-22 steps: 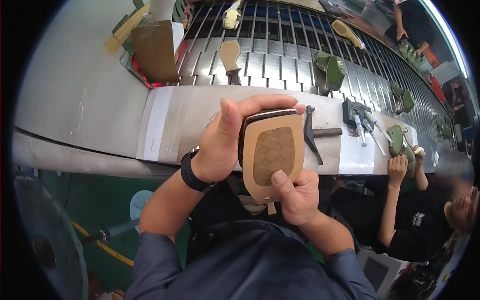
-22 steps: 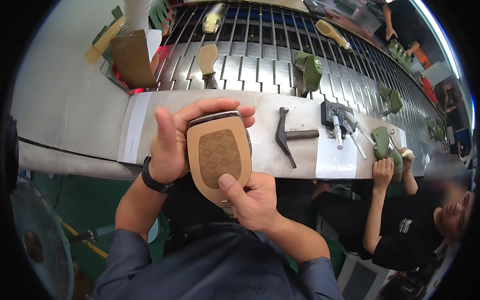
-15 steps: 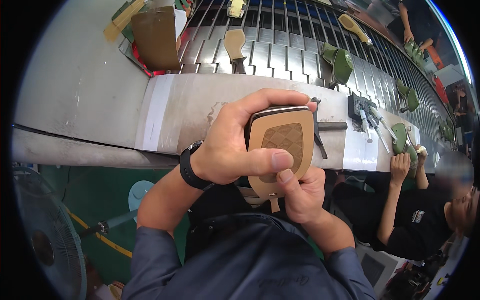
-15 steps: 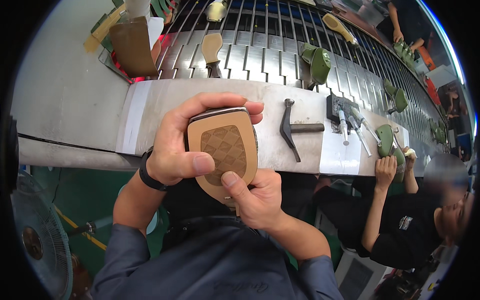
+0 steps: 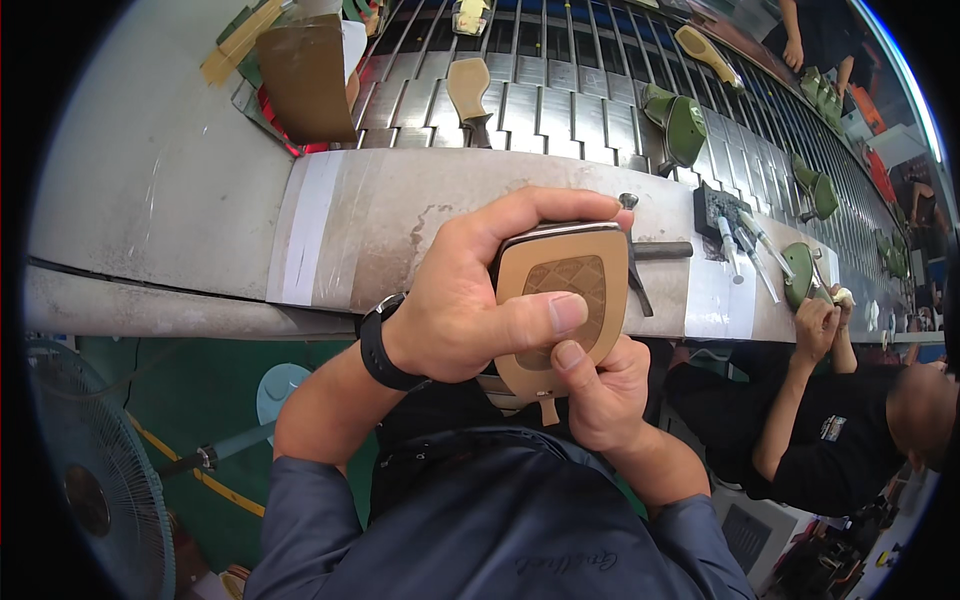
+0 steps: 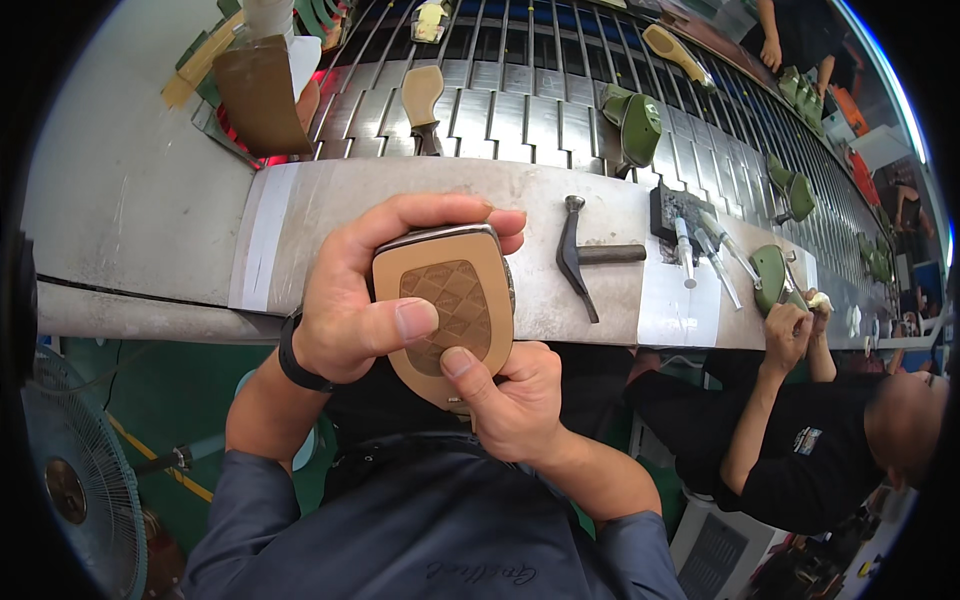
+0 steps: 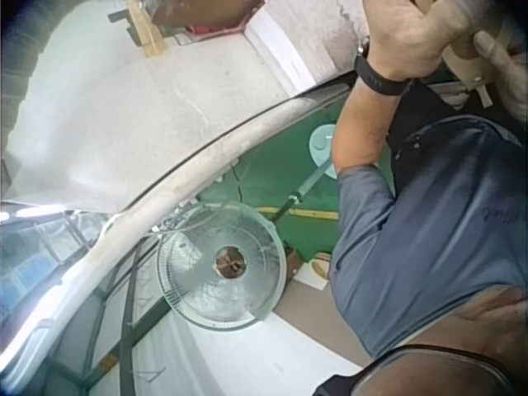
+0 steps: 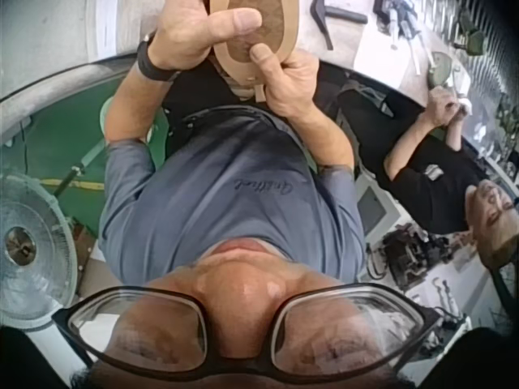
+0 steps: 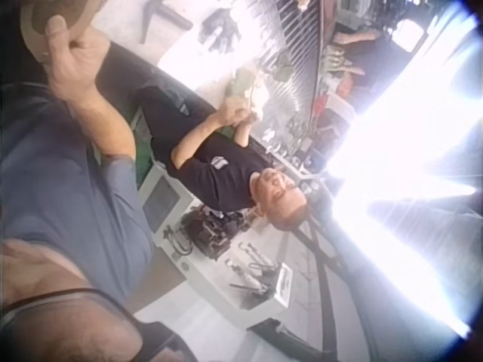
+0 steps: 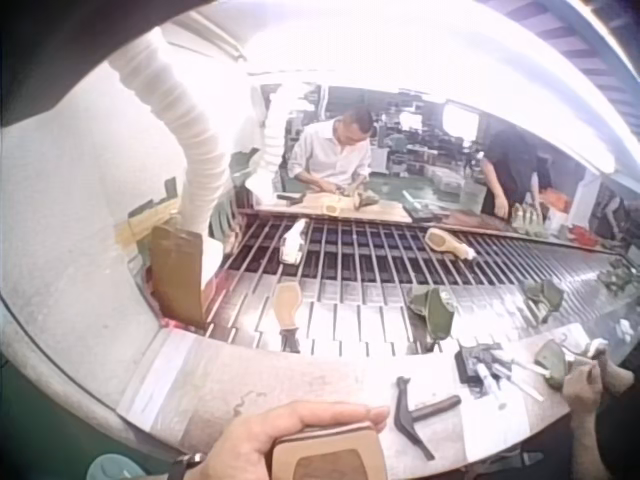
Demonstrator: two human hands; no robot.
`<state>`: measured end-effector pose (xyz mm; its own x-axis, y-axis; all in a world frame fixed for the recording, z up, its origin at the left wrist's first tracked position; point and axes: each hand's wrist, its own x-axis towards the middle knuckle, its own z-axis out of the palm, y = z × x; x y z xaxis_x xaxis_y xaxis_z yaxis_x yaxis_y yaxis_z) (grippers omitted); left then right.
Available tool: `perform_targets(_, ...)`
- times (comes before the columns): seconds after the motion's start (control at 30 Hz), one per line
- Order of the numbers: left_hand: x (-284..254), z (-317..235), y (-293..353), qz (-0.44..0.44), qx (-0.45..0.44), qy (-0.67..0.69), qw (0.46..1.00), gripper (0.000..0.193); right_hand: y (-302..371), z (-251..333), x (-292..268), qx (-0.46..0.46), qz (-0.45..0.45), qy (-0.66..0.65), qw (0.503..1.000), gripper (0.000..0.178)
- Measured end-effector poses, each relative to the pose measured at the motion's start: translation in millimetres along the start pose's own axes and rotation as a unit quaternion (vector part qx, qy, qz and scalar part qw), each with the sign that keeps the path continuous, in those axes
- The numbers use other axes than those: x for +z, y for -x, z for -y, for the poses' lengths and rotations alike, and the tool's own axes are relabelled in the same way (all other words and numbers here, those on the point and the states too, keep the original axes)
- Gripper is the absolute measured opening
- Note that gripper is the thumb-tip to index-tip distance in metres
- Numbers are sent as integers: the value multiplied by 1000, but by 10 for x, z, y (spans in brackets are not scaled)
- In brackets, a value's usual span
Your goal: The person assembles high-heeled shoes by pressing shoe soles onto shoe uppers on lasts by hand and hammering along the edges with a hammer.
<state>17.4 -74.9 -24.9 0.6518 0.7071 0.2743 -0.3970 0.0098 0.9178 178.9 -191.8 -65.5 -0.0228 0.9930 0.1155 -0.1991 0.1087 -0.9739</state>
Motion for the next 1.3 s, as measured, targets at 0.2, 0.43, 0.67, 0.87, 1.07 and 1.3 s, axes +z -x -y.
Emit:
perform_targets(0.2,28,-33,13,-9,-7,-1,1000,56,-6,-36,68,-18,-49,-14,999,24)
perform_targets(0.43,41,-184,2,-40,-69,-21,997,58,-13,-26,62,4,-35,-32,999,23)
perform_targets(0.67,-73,15,-50,36,-16,27,999,78,-172,-106,-308,50,9,-83,995,43)
perform_targets(0.87,-60,39,-86,24,-18,69,997,65,-174,-98,-334,40,17,-69,997,44)
perform_targets(1.07,-131,62,-206,-15,28,-75,997,58,-246,21,-255,50,-11,-59,997,39)
perform_targets(1.3,-479,204,-575,62,35,-55,996,59,-580,141,-391,95,-19,-121,988,42)
